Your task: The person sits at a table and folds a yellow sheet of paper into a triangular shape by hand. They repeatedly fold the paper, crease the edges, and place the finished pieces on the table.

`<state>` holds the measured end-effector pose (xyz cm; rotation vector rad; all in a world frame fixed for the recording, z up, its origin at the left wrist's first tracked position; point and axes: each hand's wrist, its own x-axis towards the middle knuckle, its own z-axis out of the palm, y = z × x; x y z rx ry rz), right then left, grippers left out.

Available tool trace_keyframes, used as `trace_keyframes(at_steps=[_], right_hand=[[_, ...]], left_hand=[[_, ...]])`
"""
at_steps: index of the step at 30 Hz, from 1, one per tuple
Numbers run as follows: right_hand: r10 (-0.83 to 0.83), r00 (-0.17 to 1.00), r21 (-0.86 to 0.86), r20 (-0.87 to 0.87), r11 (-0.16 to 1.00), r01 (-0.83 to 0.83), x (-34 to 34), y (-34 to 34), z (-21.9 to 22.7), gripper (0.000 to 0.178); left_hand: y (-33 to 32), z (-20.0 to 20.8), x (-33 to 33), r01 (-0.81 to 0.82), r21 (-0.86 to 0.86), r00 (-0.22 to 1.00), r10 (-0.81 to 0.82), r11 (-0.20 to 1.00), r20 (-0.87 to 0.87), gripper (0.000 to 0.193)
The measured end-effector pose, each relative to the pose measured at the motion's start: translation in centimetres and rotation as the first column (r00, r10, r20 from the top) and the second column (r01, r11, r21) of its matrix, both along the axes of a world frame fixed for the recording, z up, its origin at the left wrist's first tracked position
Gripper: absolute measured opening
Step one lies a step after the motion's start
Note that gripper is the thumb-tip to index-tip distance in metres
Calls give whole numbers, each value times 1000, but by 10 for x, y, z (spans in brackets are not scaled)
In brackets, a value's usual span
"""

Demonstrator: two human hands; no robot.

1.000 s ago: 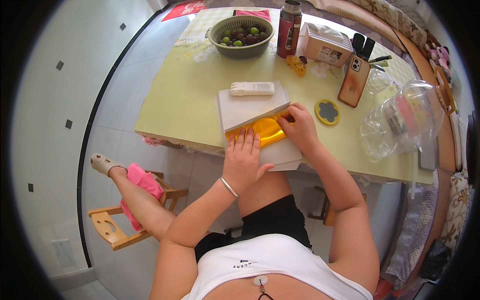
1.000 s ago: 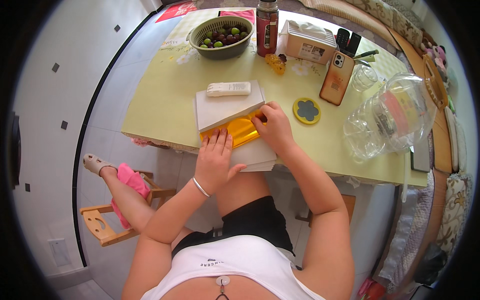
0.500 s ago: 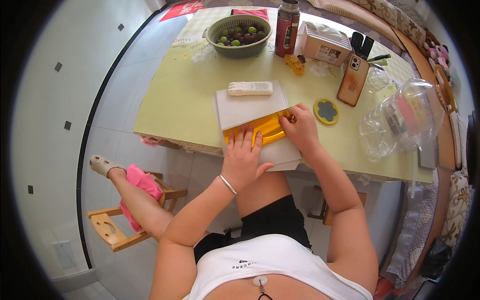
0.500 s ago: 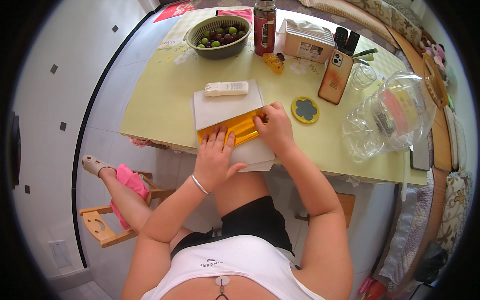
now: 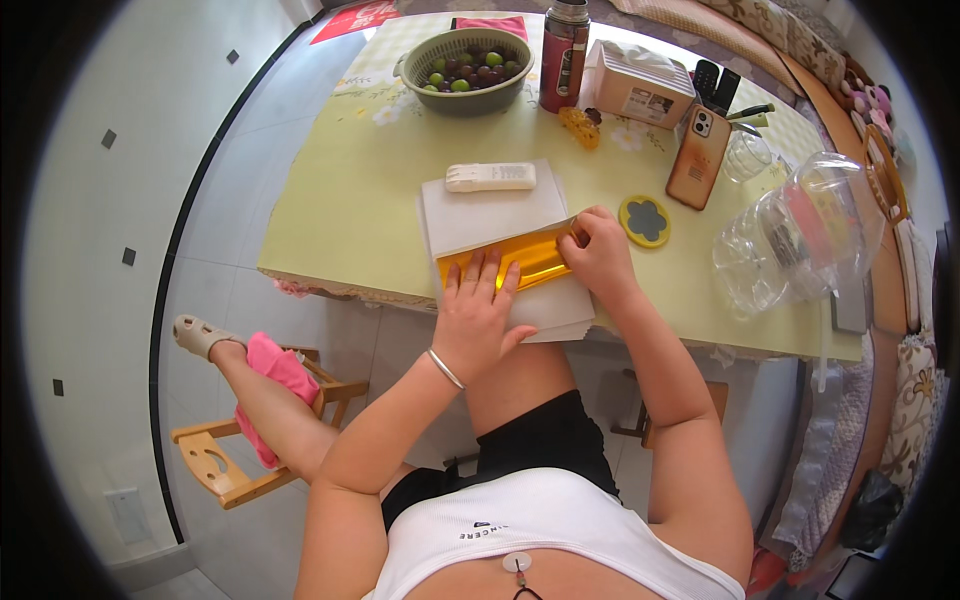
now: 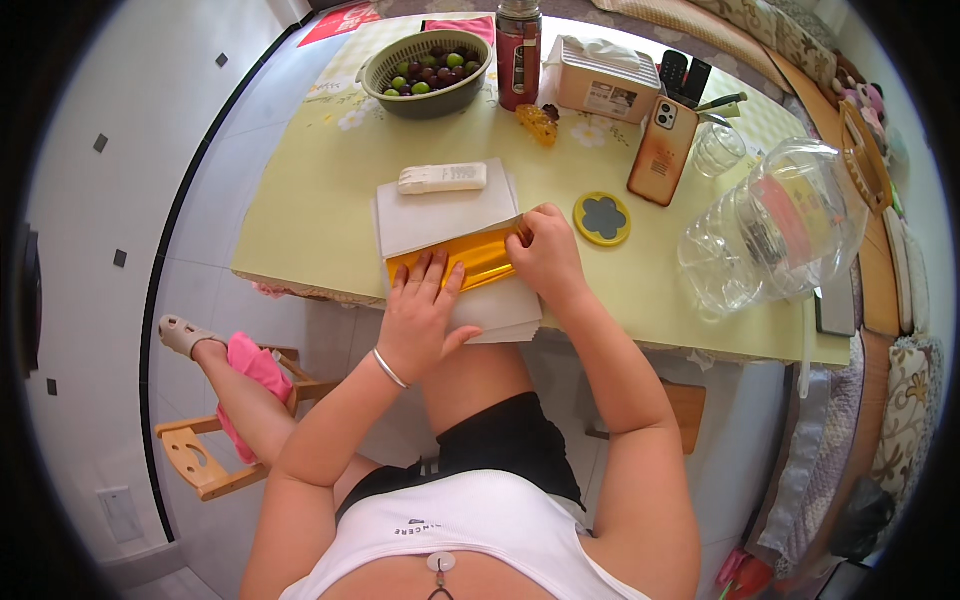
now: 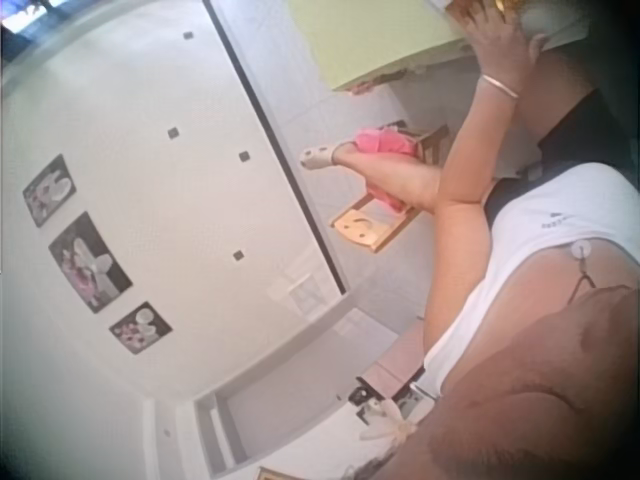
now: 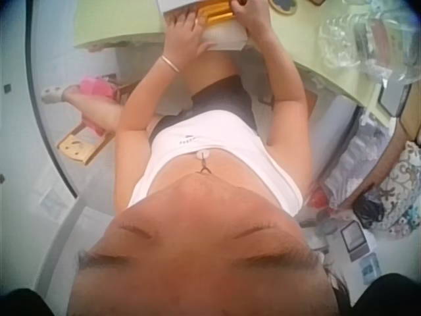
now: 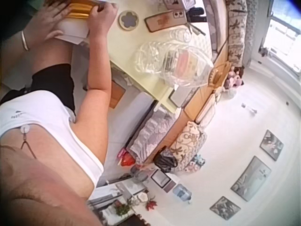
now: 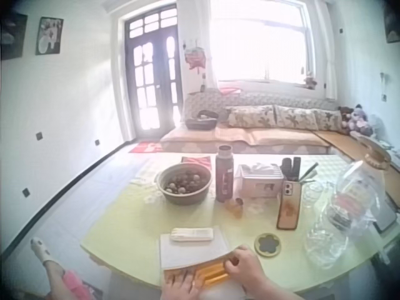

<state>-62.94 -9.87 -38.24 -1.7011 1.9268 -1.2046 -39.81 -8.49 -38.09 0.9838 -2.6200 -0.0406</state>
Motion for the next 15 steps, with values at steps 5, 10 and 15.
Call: trace_keyframes(at_steps=[5, 10, 15], right_hand=[[-10, 1000, -90, -6, 996, 9, -2, -2, -11, 22], [-28, 999, -110, -35, 994, 24, 0, -3, -12, 22], [-45, 998, -96, -36, 995, 42, -3, -3, -17, 16]], left_hand=[[0, 0, -1, 11, -6, 1000, -11, 1000, -8, 82], [1, -4, -1, -1, -20, 1000, 1, 1000, 3, 80], [2, -7, -2, -2, -16, 1000, 2, 1000, 14, 83]])
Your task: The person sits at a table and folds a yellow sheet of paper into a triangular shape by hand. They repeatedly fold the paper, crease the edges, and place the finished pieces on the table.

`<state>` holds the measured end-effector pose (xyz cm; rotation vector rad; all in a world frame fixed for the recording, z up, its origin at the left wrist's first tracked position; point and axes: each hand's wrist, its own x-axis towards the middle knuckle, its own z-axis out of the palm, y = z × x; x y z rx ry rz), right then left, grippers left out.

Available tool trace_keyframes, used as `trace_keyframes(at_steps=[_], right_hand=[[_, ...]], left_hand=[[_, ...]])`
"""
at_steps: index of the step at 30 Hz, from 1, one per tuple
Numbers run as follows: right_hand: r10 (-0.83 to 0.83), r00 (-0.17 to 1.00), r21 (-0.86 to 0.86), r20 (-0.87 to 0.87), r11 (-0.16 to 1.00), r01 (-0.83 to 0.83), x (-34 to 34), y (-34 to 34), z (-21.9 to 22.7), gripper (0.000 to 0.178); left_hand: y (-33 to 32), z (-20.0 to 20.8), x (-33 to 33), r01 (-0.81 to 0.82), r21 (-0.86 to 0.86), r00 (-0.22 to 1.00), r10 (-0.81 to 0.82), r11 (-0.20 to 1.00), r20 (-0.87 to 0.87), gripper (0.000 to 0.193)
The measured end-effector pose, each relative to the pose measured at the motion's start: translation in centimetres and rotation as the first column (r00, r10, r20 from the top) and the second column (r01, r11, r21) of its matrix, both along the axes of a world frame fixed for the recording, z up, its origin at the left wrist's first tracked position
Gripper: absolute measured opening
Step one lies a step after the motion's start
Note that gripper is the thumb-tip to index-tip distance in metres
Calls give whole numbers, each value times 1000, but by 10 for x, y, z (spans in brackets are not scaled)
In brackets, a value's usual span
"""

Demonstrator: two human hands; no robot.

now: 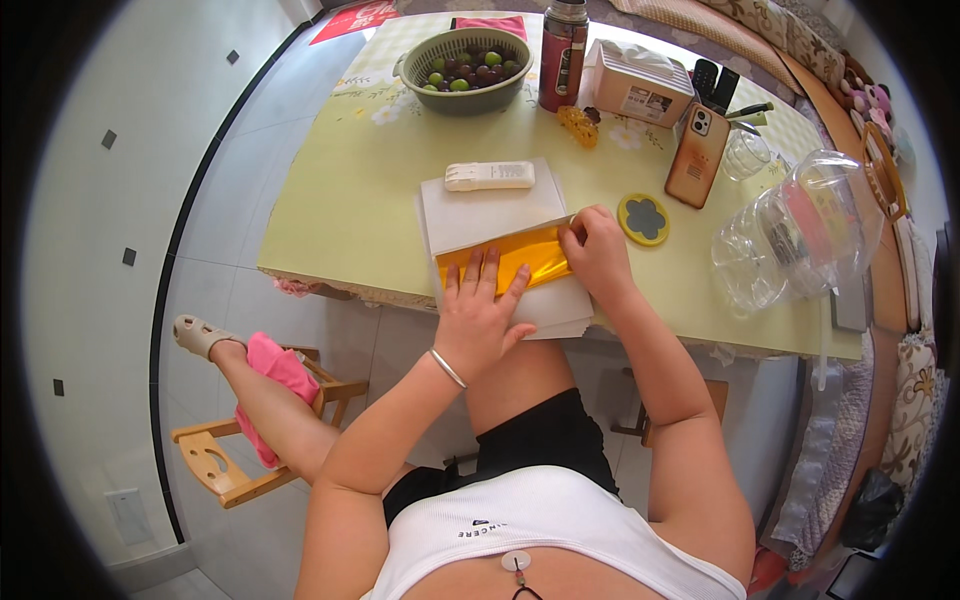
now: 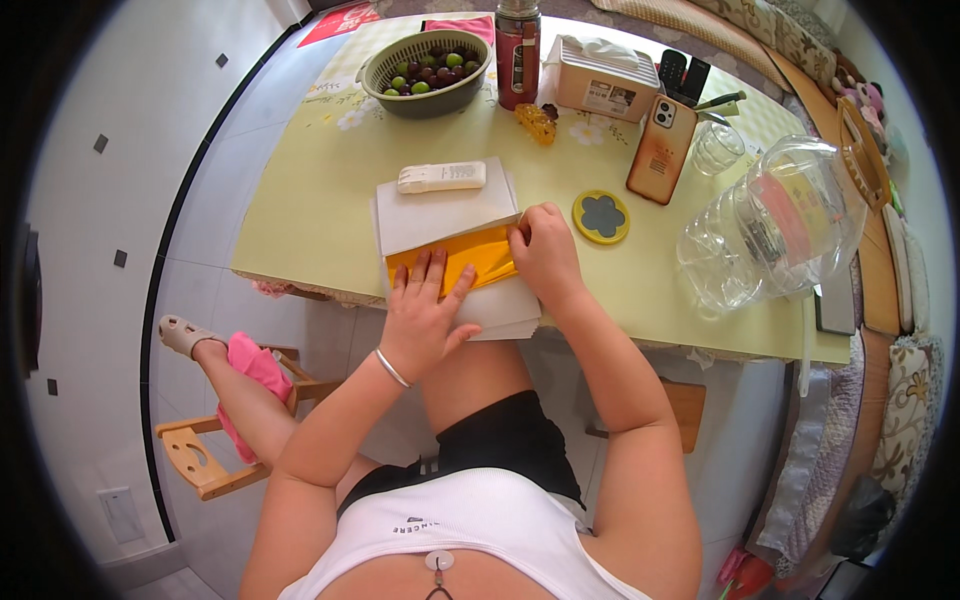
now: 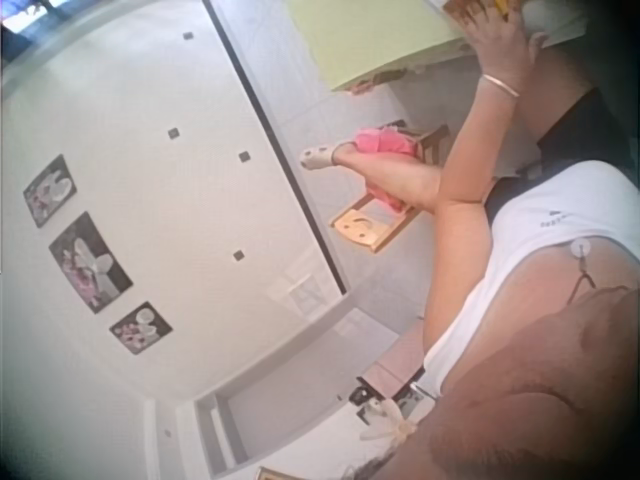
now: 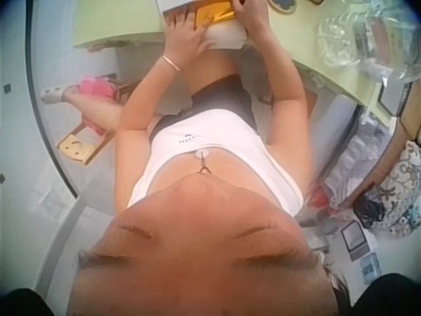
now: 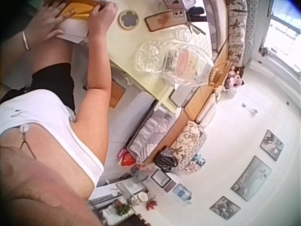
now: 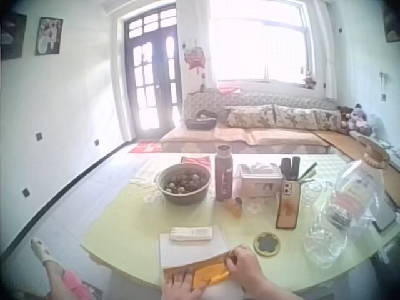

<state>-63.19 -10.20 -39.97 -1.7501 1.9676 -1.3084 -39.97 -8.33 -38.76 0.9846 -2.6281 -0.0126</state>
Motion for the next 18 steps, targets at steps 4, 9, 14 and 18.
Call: trace_keyframes(at_steps=[4, 9, 14, 18], right_hand=[[-81, 964, -86, -252, 994, 61, 11, 11, 15, 24], [285, 726, -2, -626, 930, -367, 29, 44, 28, 59], [511, 689, 318, -514, 859, -401, 33, 57, 22, 95], [471, 699, 358, -538, 879, -316, 10, 67, 22, 91]], left_hand=[[2, 1, 0, -7, 44, 1000, 6, 999, 28, 88], [3, -2, 1, -21, 43, 998, 18, 999, 64, 94], [2, -2, 6, -19, 51, 990, 11, 999, 138, 99], [1, 2, 29, -97, 144, 989, 79, 985, 128, 101]])
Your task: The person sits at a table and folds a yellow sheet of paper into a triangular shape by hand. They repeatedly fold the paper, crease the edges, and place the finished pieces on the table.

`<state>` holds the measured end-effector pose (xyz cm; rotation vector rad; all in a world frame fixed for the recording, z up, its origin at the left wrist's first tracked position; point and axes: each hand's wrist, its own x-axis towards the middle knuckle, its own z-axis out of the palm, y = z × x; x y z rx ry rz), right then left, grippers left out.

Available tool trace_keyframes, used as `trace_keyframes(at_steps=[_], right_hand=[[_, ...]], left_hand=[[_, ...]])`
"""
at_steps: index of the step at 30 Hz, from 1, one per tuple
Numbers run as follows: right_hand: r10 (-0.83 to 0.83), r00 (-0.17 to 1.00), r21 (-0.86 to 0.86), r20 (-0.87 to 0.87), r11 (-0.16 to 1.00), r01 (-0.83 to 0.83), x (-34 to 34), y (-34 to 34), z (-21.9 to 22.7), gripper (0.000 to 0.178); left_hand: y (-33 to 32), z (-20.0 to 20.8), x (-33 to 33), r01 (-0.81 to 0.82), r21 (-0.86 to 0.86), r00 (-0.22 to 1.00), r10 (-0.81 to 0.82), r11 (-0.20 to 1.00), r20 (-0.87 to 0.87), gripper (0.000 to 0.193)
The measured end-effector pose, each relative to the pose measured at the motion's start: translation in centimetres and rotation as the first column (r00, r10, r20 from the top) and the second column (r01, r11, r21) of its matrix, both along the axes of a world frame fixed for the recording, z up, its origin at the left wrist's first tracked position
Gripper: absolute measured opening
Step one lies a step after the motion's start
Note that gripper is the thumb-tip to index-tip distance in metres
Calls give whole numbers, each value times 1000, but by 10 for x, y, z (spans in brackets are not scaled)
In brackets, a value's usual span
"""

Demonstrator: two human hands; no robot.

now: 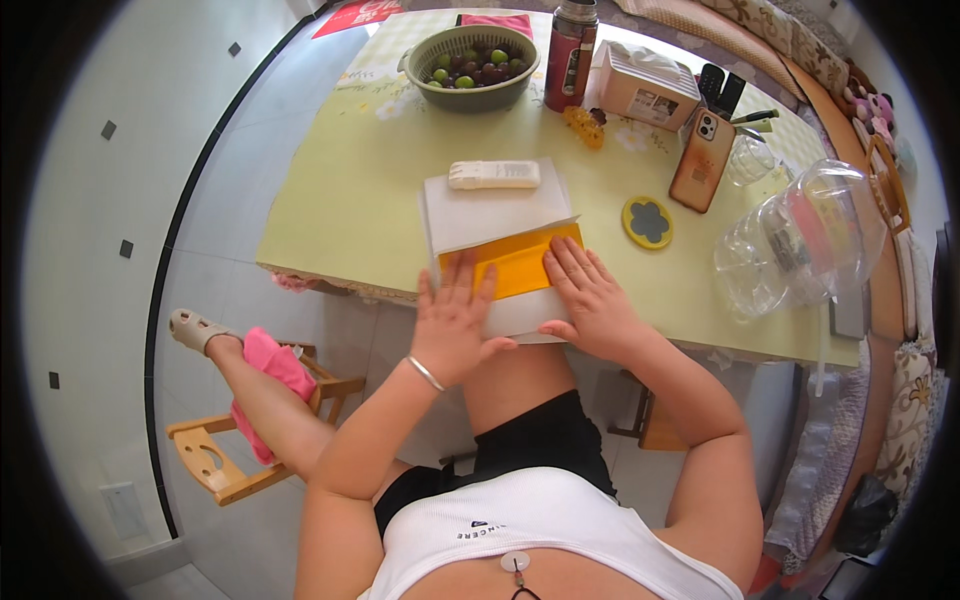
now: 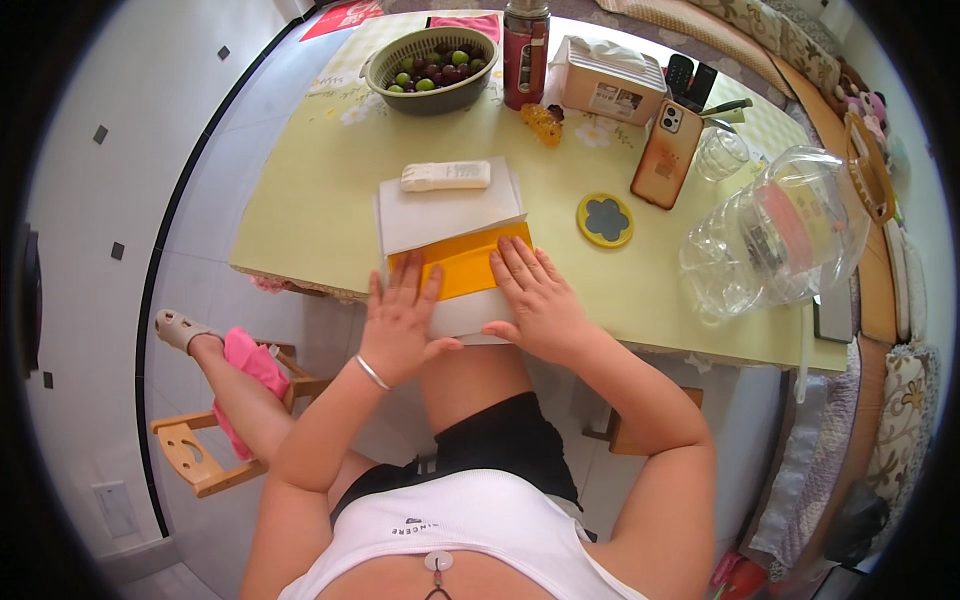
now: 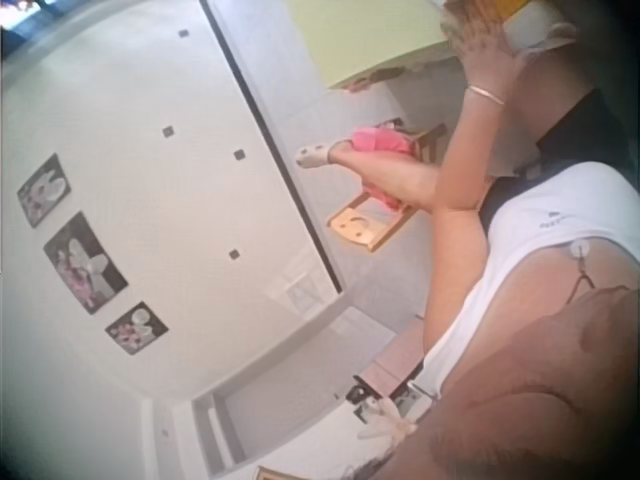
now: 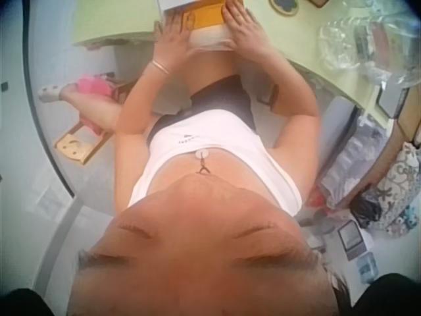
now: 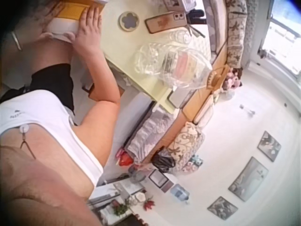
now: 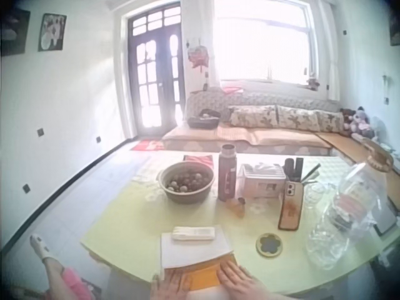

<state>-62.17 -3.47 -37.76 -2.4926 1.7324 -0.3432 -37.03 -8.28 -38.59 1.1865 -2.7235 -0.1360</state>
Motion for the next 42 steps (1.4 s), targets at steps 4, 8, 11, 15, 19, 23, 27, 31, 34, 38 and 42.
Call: trace_keyframes(at_steps=[4, 8, 11, 15, 19, 23, 27, 31, 34, 38, 42], right_hand=[[15, 999, -10, -36, 1000, -16, -12, 0, -3, 73], [28, 996, -76, -86, 997, -34, -8, -6, 6, 53], [45, 988, -97, -151, 993, -60, -4, -13, 21, 47], [71, 965, -144, -252, 983, -109, 2, -24, 26, 46], [58, 973, -243, -225, 963, -114, 3, -30, 23, 30], [77, 985, -344, -156, 930, -127, 3, -33, 14, 10], [77, 993, -401, -88, 910, -107, 23, -20, 7, 7], [27, 956, -326, 292, 943, 73, 30, -30, 0, 7], [-147, 812, 51, 565, 988, 143, 21, -37, 14, 13], [-288, 807, 235, 516, 953, 190, 17, -48, 20, 24], [-143, 870, -136, 473, 963, 232, 27, -41, 8, 38]], left_hand=[[-11, -1, 31, -42, -23, 999, 42, 999, 21, 99], [-24, 8, 33, 1, -286, 998, 16, 958, 56, 81], [-24, 23, 24, 56, -304, 997, -68, 951, -27, 57], [-27, 21, 9, 142, -432, 988, -151, 891, 15, 34], [-40, 18, 6, 145, -453, 988, -153, 880, 18, 25], [-67, 14, 16, 77, -519, 994, -109, 851, -32, 22], [-58, 26, 0, -4, -450, 975, -96, 893, -199, 21], [-20, 19, -27, 50, -84, 845, -87, 995, -527, 14], [-15, 8, -35, -56, 32, 753, 63, 998, -655, 10], [-17, 5, -44, -199, 111, 688, 220, 974, -692, 14], [-22, 7, -48, -253, 124, 733, 274, 959, -622, 14]])
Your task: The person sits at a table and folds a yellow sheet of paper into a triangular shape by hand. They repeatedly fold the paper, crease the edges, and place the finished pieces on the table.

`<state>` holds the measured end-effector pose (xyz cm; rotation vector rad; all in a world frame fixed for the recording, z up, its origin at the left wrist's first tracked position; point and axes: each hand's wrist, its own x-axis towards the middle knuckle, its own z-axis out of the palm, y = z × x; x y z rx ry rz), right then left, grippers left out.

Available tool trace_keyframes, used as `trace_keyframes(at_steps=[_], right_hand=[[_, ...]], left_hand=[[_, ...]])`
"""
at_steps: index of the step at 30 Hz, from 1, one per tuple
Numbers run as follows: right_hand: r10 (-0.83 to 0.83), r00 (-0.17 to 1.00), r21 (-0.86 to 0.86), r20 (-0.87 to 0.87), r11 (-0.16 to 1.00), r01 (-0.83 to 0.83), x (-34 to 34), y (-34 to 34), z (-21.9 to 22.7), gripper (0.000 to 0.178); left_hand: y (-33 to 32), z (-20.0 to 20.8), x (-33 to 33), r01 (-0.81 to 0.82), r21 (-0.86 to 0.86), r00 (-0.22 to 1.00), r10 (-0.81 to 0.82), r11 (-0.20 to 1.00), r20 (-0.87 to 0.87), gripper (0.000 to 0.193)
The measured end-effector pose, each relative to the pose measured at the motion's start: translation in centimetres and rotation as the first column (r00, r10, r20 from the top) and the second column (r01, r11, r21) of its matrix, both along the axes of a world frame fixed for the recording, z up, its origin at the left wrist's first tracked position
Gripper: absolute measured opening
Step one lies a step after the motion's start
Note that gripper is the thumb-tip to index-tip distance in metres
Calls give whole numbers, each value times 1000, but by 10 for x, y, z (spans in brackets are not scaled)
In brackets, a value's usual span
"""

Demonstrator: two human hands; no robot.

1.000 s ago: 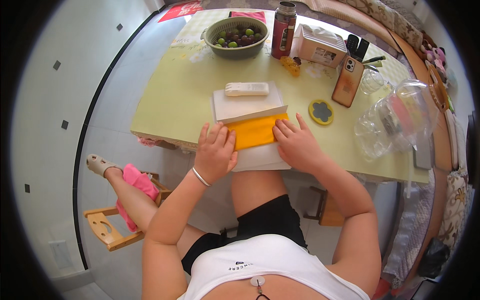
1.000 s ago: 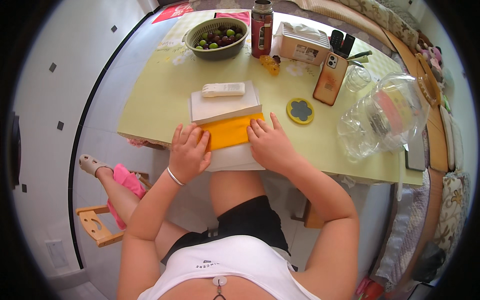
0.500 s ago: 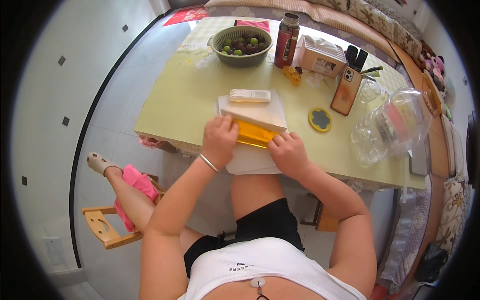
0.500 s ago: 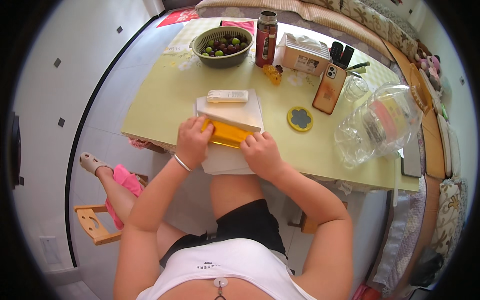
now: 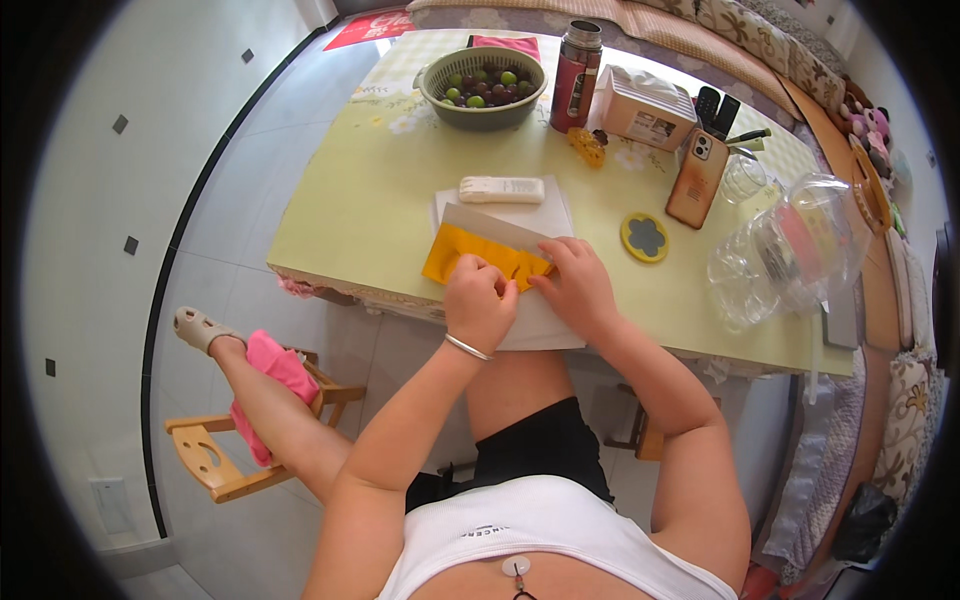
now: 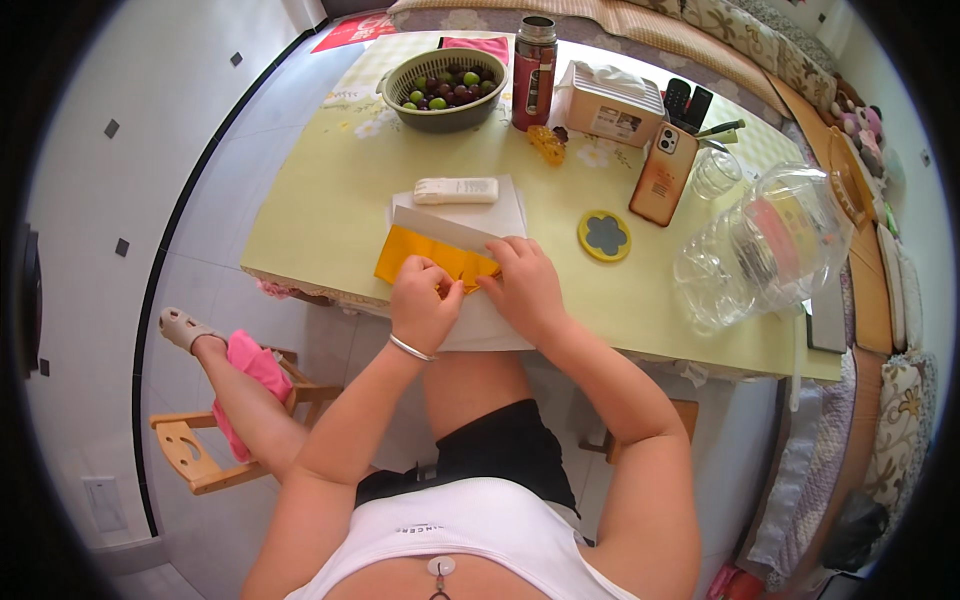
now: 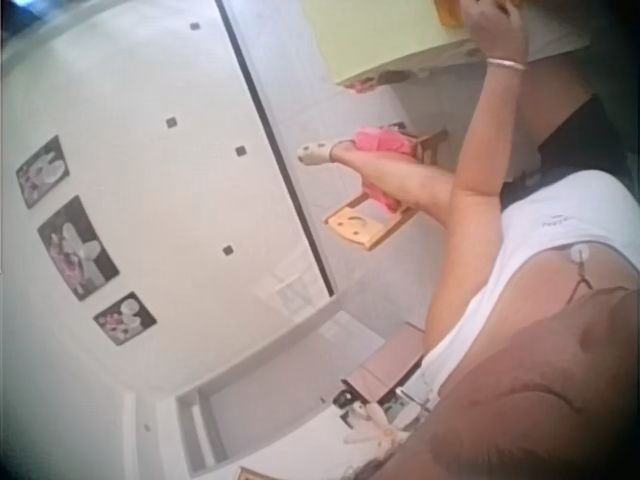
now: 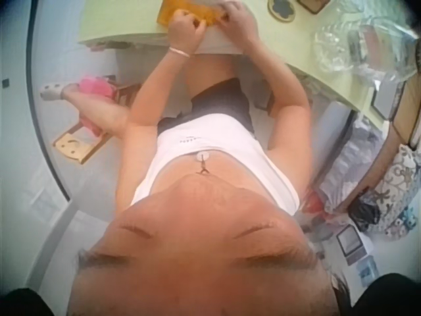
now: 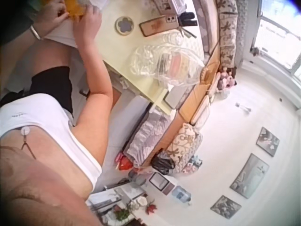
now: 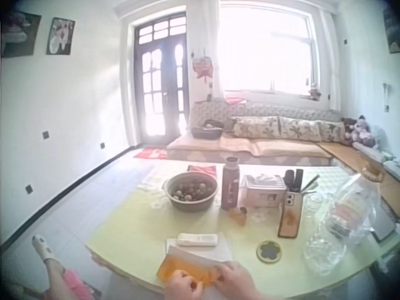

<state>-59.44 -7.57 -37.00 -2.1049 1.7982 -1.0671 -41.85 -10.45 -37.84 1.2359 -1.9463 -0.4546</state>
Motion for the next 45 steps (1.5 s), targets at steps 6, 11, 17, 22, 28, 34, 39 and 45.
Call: trace_keyframes(at_steps=[6, 11, 17, 22, 28, 34, 39, 45], right_hand=[[184, 929, -117, -322, 966, -232, 7, 23, -4, 54], [370, 875, 108, -312, 929, -354, 8, 28, -4, 72], [352, 864, 181, -361, 935, -305, 6, 26, -5, 89], [381, 858, 208, -344, 922, -326, 6, 28, -4, 86], [439, 815, 243, -377, 897, -371, 4, 27, 2, 86], [535, 778, 278, -329, 842, -461, -10, 20, 9, 81], [624, 738, 303, -256, 777, -552, -44, 6, 16, 59], [477, 830, 195, 289, 820, -539, -44, 4, -3, 31]], left_hand=[[-4, -3, -3, -30, 23, 998, 29, 999, 54, 16], [-6, -6, -5, -46, 24, 996, 44, 999, 80, 18], [-7, -6, -4, -22, 1, 995, 21, 1000, 97, 19], [-5, 5, 16, 91, 42, 989, -95, 995, 117, 11], [-24, 14, 76, 296, -311, 918, -179, 903, 354, 25], [-35, 11, 99, 476, -469, 828, -199, 744, 524, 23], [-21, 8, 93, 540, -494, 809, -259, 682, 527, 17], [0, 10, 64, 562, -397, 816, -407, 725, 411, 13]])
